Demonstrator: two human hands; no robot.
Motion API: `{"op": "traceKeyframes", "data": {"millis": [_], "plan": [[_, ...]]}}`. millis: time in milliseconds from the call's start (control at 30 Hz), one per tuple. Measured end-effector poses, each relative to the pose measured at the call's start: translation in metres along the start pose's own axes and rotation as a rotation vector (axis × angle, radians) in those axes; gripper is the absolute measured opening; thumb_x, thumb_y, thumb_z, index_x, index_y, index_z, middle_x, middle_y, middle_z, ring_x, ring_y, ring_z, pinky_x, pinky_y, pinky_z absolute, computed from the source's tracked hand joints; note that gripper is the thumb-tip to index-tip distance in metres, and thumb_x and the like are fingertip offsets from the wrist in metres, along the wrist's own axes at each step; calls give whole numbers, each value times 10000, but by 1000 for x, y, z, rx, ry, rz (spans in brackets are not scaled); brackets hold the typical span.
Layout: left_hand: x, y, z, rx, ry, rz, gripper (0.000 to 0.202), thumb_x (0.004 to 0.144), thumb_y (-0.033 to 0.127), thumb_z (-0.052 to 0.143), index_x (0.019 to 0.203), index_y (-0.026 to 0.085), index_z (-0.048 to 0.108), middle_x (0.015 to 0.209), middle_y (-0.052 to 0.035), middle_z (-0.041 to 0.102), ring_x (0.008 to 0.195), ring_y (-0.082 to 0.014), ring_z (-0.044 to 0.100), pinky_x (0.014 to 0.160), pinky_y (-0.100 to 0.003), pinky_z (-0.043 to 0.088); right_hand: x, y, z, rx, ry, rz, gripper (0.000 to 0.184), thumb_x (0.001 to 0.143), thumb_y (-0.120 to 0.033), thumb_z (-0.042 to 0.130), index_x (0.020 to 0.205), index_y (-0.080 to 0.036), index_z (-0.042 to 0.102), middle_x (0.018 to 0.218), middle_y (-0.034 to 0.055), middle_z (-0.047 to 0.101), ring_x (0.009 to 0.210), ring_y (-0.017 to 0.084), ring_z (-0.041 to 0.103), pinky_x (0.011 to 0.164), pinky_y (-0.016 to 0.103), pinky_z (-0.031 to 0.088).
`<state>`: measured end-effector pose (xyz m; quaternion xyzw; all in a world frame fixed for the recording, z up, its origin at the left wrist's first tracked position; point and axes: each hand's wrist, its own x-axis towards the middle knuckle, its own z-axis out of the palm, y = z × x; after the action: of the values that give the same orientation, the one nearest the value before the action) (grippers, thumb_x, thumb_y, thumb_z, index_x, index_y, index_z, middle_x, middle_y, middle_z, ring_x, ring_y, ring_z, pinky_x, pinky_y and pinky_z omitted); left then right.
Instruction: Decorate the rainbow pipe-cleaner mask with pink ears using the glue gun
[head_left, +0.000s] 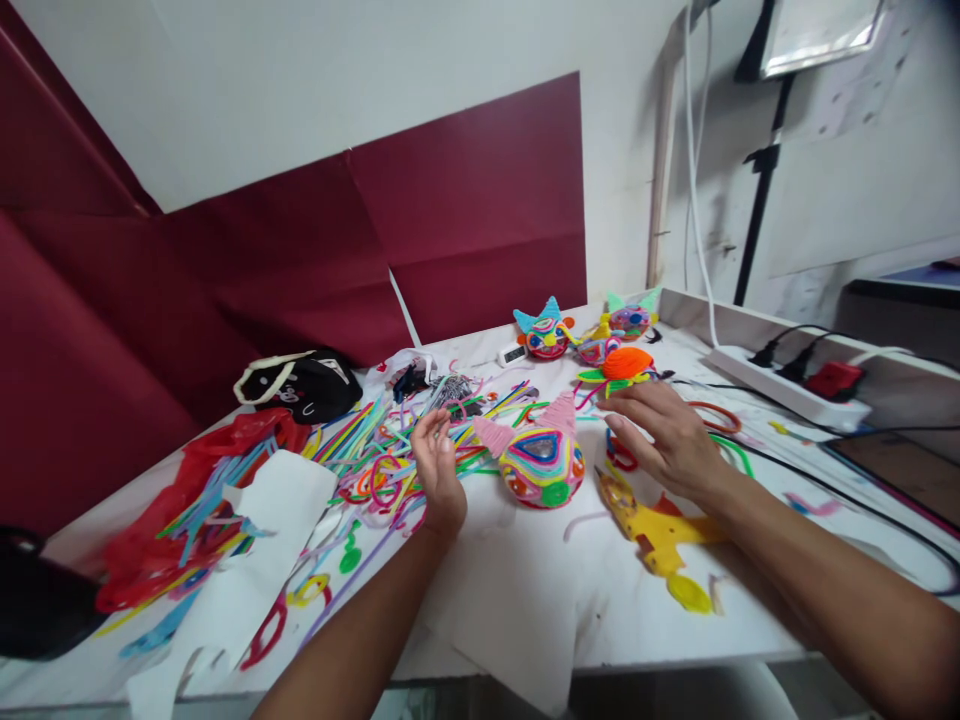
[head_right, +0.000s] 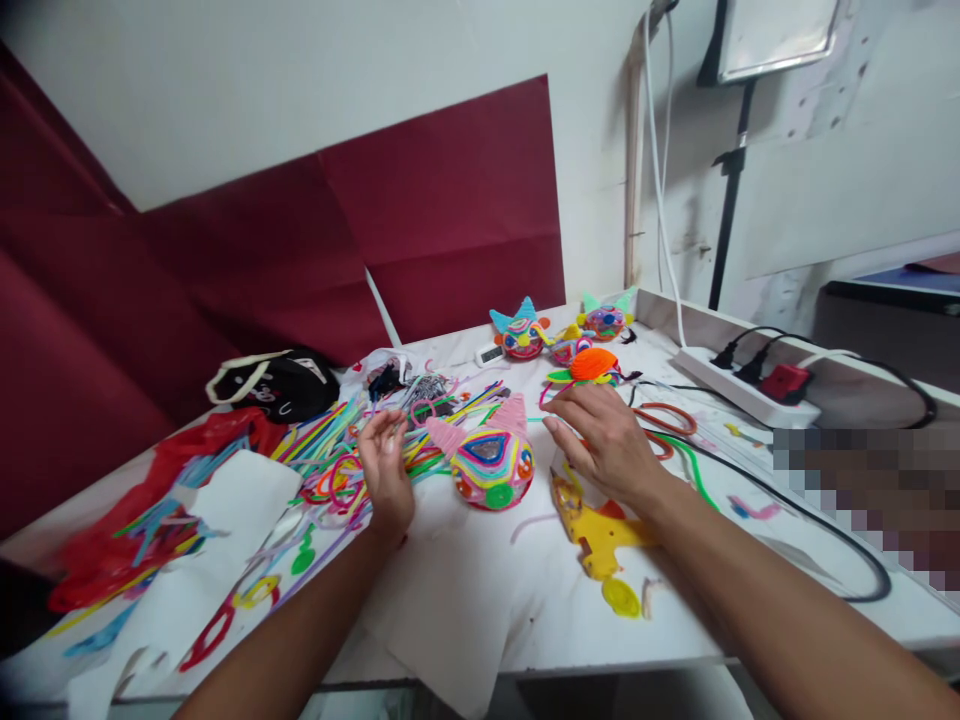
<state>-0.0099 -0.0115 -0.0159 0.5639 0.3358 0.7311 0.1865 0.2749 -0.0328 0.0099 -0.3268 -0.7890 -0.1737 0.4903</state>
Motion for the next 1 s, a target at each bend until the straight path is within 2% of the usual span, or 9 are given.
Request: {"op": "traceKeyframes", "data": {"millis": [100,167,367,533,667,833,933,1000], "plan": [[2,-2,-3,172,-78,195,324,968,338,416,1258,207,476,1265,-123,506,1250,-243,503,1092,-432,395,1,2,0,-39,42,23,141,953,-181,509,868,-185,622,772,62,628,729,203,567,684,347,443],[5,-4,-5,257,-105,273,325,972,324,404,1264,202,476,1273,-131,494,1248,-249,494,1078,-444,405,0,5,1,-66,73,43,174,949,-188,515,789,-202,582,697,35,565,660,190,516,639,332,415],[18,-11,-10,449,-157,382,270,953,308,442,1170,181,541,1187,-121,546,1166,-243,510,1059,-461,394,-3,12,6,-92,115,64,186,938,-214,537,752,-215,543,688,23,550,659,190,518,640,317,409],[31,-6,-10,588,-278,430,244,937,308,463,1115,175,565,1159,-121,566,1145,-242,530,1044,-452,411,-2,11,4,-136,108,34,170,933,-226,557,764,-203,567,704,40,576,673,202,524,653,330,406],[37,18,-14,644,-322,449,227,930,301,487,1092,178,588,1153,-114,574,1131,-233,546,1019,-431,435,1,8,-2,-167,115,-19,148,929,-224,560,785,-200,585,716,53,595,686,214,527,653,341,391],[24,67,-19,627,-253,473,210,958,264,450,1049,175,618,1110,-101,600,1095,-209,561,989,-398,446,5,0,-11,-160,159,-75,176,923,-217,573,750,-209,541,656,28,568,621,193,500,640,338,383],[5,95,-16,456,-179,441,245,975,246,425,902,187,651,1025,-74,637,1034,-194,589,956,-376,457,7,-9,-15,-133,177,-109,229,939,-195,553,719,-220,495,583,-16,516,532,154,465,580,302,371],[-11,110,-12,324,-195,400,281,979,243,426,810,189,645,914,-51,648,956,-185,612,927,-371,474,7,-17,-16,-116,176,-132,212,950,-180,538,744,-215,499,578,-28,511,496,135,460,525,278,354]]}}
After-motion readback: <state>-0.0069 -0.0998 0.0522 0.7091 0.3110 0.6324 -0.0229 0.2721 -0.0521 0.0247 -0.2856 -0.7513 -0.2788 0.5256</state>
